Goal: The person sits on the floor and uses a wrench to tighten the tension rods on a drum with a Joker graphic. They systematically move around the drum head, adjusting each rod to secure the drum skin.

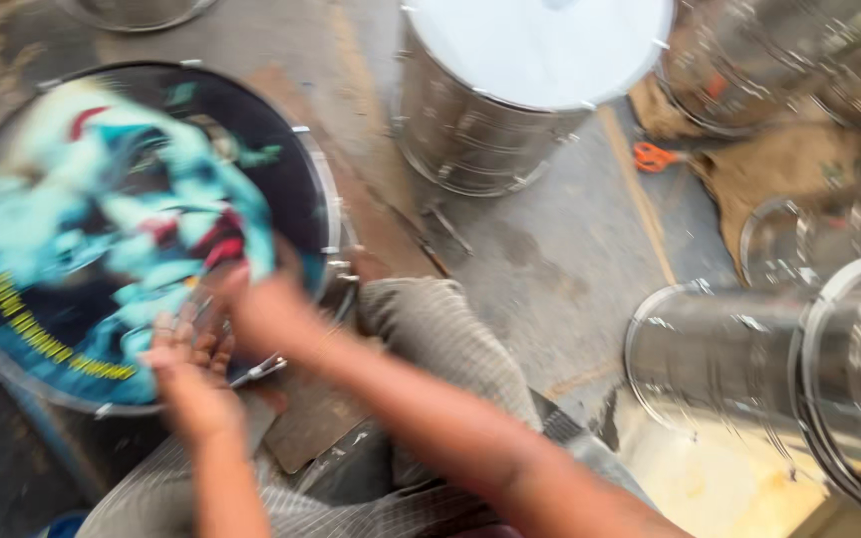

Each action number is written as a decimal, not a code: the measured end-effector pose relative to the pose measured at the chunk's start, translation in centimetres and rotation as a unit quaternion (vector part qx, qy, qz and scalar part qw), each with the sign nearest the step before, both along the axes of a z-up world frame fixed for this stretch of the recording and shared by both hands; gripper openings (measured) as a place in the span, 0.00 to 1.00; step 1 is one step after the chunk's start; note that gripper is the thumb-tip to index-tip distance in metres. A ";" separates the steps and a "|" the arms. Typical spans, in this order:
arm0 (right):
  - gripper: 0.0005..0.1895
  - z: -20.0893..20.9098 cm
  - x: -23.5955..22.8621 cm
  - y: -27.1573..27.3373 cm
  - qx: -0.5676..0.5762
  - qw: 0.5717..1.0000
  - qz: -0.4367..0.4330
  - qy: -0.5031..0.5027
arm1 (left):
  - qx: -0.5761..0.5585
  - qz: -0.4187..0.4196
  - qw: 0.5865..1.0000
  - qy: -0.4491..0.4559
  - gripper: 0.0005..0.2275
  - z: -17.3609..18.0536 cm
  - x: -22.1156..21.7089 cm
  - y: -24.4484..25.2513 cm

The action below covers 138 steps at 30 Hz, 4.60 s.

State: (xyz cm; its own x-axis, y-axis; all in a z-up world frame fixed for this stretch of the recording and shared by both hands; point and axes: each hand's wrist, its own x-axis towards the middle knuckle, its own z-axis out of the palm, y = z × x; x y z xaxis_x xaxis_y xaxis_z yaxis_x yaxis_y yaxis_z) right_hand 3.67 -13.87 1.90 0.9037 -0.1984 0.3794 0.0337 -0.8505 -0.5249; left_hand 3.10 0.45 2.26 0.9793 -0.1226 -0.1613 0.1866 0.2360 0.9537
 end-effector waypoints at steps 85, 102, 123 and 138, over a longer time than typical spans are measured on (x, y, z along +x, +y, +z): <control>0.12 -11.7 -3.6 -16.1 0.765 0.573 -0.293 -0.028 | 0.579 0.164 0.799 0.010 0.14 -10.5 15.1 19.6; 0.10 -10.6 -4.9 -14.3 0.755 0.606 -0.243 0.061 | 0.564 0.168 0.808 0.002 0.11 -8.9 14.9 19.2; 0.11 -10.3 -10.1 -7.1 0.755 0.599 -0.252 0.080 | 0.558 0.157 0.815 0.017 0.11 -7.8 14.4 19.0; 0.09 -8.6 -12.5 -3.7 0.749 0.595 -0.235 0.175 | 0.545 0.185 0.817 0.035 0.09 -7.4 14.5 18.2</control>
